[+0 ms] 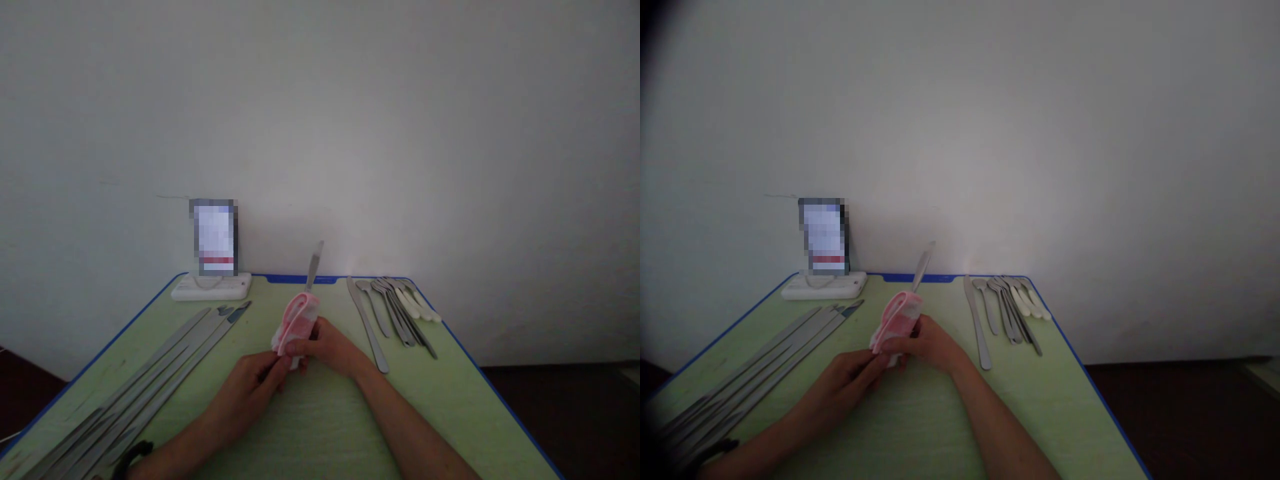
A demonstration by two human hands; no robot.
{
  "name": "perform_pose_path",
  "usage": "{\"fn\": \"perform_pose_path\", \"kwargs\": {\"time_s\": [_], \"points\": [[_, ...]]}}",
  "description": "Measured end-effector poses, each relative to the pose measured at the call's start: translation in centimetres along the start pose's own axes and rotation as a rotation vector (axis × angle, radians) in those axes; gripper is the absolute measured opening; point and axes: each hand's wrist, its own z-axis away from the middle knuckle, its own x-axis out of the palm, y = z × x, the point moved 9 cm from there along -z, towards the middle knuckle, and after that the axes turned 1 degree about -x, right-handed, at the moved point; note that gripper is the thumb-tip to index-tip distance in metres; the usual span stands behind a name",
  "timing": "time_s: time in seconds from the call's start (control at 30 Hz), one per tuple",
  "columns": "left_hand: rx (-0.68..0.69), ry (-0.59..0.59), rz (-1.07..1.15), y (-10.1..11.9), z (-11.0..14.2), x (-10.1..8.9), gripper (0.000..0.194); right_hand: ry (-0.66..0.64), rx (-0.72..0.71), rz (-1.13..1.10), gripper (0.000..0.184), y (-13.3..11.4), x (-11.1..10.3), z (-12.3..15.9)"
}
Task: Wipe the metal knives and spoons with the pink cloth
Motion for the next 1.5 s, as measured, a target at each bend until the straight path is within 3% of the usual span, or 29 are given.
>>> {"fn": "perform_pose_path", "kwargs": {"time_s": [0.2, 0.47, 0.67, 0.83, 1.0, 1.37, 1.5], "points": [[-0.015, 0.021, 0.06, -0.4, -0.1, 0.0, 0.045, 0.008, -0.028, -0.032, 0.024, -0.1, -0.2, -0.1], [0.023, 0.01, 0.027, 0.8, 0.2, -0.1, 0.038, -0.007, -0.006, -0.117, 0.024, 0.2, -0.2, -0.1], [-0.015, 0.0, 0.003, 0.0, 0.3, 0.1, 0.046, 0.01, 0.03, -0.102, 0.034, 0.4, -0.6, 0.2], [0.033, -0.017, 0.011, 0.9, 0.2, 0.0, 0.043, 0.027, 0.0, -0.079, 0.031, 0.1, -0.7, 0.3], [0.02, 0.015, -0.044, 0.8, 0.0, -0.5, 0.037, 0.073, -0.007, -0.194, 0.039, 0.9, -0.7, -0.1], [-0.054, -0.028, 0.138, -0.1, 0.1, 0.4, 0.043, 0.083, -0.002, -0.254, 0.039, 1.2, -0.7, -0.2], [0.003, -0.019, 0.013, 0.3, -0.3, 0.3, 0.038, 0.256, -0.019, -0.366, 0.04, 1.6, -2.1, -0.4]]}}
